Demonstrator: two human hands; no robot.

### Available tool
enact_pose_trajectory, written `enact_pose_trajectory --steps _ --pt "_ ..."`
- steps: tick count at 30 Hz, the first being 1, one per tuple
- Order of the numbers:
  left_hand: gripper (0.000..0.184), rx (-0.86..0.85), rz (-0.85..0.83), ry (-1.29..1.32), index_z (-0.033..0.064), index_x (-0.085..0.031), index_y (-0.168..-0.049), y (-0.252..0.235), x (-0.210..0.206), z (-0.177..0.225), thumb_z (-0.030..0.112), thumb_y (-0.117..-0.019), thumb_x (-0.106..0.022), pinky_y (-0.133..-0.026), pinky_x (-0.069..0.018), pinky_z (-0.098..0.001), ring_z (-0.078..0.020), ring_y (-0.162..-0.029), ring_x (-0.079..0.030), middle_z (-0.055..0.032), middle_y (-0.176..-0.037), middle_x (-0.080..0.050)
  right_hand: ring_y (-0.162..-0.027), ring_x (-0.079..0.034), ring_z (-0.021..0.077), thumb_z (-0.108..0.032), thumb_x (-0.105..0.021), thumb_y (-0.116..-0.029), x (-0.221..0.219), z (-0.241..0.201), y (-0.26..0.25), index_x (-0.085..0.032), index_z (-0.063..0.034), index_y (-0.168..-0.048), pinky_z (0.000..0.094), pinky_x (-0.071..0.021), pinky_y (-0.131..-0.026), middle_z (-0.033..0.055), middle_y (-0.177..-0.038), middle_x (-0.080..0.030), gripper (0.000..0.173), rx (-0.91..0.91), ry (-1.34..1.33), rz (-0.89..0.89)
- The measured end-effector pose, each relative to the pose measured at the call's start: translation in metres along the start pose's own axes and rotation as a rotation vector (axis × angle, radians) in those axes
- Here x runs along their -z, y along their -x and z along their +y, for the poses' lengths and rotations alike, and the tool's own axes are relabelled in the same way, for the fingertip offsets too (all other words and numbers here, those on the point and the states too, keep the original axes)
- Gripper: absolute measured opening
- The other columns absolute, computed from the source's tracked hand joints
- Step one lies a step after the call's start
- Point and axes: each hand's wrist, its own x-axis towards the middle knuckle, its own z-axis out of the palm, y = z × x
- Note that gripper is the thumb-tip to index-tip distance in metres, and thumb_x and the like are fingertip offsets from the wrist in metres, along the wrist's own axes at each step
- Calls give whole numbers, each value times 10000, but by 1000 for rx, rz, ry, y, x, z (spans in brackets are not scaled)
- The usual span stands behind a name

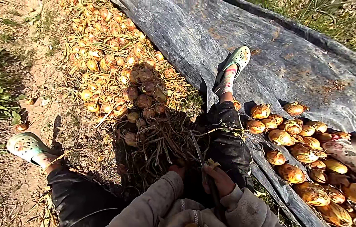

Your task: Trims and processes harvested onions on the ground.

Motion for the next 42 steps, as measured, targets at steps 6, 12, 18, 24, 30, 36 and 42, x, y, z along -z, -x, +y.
enact_pose_trajectory --steps 6,12,18,24,30,36,42 --pt "485 -10 29 164 -12 -636 -1315 7 11 -21 377 -1026 -617 -1067 -470 -518 -339 -1221 -627 -233 -1291 -653 -435 -554 124 -220 -361 -1117 -4 -2 -1 -520 -23 -983 248 -508 -439 28 -575 -544 286 -37 22 6" --pt "368 -214 82 490 -89 -567 -1303 32 29 -52 200 -1098 -468 -895 -510 -419 -237 -960 -613 -213 -1121 -636 -433 -560 133 -212 -370 -1115 -3 -2 -1 -519 -24 -974 259 -520 -443 31 -569 -543 279 -35 4 8" --pt "330 -809 239 442 -75 -505 -1202 80 29 -47 170 -1001 -416 -730 -582 -287 -87 -748 -648 -39 -864 -622 -476 -563 108 -235 -484 -1072 -10 -5 3 -539 -46 -1003 256 -525 -488 -4 -608 -554 209 -72 145 -24" --pt "212 -1162 395 -154 -58 -748 -1081 92 15 -30 60 -956 -624 -914 -597 -463 -321 -978 -751 -204 -1047 -757 -529 -573 93 -252 -690 -954 -16 5 6 -559 1 -1167 256 -518 -513 25 -732 -622 355 13 116 -40" --pt "164 -1216 447 -221 -50 -769 -954 94 7 3 31 -886 -643 -803 -615 -494 -314 -843 -766 -182 -905 -770 -737 -624 91 -185 -726 -933 -18 2 16 -558 27 -1257 279 -546 -698 65 -938 -664 422 188 -2 123" --pt "131 -1528 384 -165 -45 -765 -920 91 -23 127 -2 -894 -644 -819 -616 -453 -297 -854 -759 -177 -898 -762 -369 -463 -7 -329 -312 -1067 35 -45 34 -543 -194 -725 189 -408 -366 -110 -475 -509 435 815 -108 578" --pt "496 -985 165 -372 21 -516 -1485 88 4 149 277 -1062 -560 -1148 -422 -511 -359 -1352 -554 -214 -1459 -572 -388 -490 40 -527 -34 -1068 93 -94 69 -519 -162 -863 203 -447 -375 -81 -514 -514 641 897 49 606"
